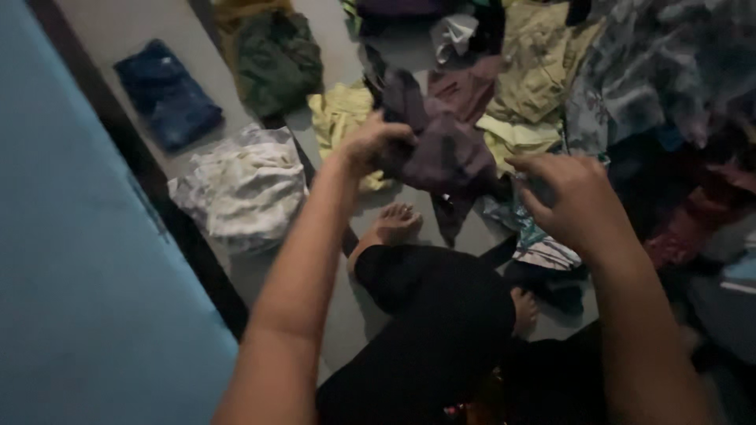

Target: The person sorts through a pile of clothes on the floor, picking up and shaking out individual items including shorts and shirts before placing them into separate piles.

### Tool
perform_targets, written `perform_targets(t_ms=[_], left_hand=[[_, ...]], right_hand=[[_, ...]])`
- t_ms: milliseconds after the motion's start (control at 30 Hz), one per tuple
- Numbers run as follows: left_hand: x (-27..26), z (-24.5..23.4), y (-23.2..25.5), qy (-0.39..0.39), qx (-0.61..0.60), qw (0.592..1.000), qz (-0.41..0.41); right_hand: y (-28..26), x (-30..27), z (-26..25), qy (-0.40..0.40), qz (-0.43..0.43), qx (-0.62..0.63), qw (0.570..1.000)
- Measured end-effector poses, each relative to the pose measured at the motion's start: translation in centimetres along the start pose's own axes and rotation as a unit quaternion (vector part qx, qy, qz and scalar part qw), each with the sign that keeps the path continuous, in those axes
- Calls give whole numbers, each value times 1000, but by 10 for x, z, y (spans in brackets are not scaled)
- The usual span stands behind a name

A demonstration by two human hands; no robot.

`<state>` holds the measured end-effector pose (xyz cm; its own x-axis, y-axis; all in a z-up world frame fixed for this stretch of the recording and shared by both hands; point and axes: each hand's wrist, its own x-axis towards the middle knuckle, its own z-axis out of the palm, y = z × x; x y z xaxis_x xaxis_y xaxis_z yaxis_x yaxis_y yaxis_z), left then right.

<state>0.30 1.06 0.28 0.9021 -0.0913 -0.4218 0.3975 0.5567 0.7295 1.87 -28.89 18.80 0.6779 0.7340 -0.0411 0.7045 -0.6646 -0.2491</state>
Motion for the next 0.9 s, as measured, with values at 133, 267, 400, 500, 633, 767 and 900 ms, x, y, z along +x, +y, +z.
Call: perform_targets(t_ms=[133, 267, 400, 500, 633, 767, 900], left_hand=[[3, -29, 30, -42, 0, 998, 52], [8, -94, 13, -20, 12, 1000, 7], [30, -189, -76, 147, 125, 973, -124], [19, -208, -169, 372, 402, 818, -176], [13, -154, -230, 364, 735, 570, 39], [17, -130, -224, 152, 694, 681, -175], [29, -124, -207, 158, 708, 664, -182]], right_hand=[[7, 9, 5, -5, 17, 72, 997], [3, 18, 13, -78, 84, 45, 992], [2, 23, 23, -118, 104, 31, 987], [8, 23, 27, -202, 196, -16, 959], [26, 19, 30, -263, 254, -141, 920], [38, 3, 27, -239, 291, -103, 921], [55, -23, 20, -212, 300, -72, 927]])
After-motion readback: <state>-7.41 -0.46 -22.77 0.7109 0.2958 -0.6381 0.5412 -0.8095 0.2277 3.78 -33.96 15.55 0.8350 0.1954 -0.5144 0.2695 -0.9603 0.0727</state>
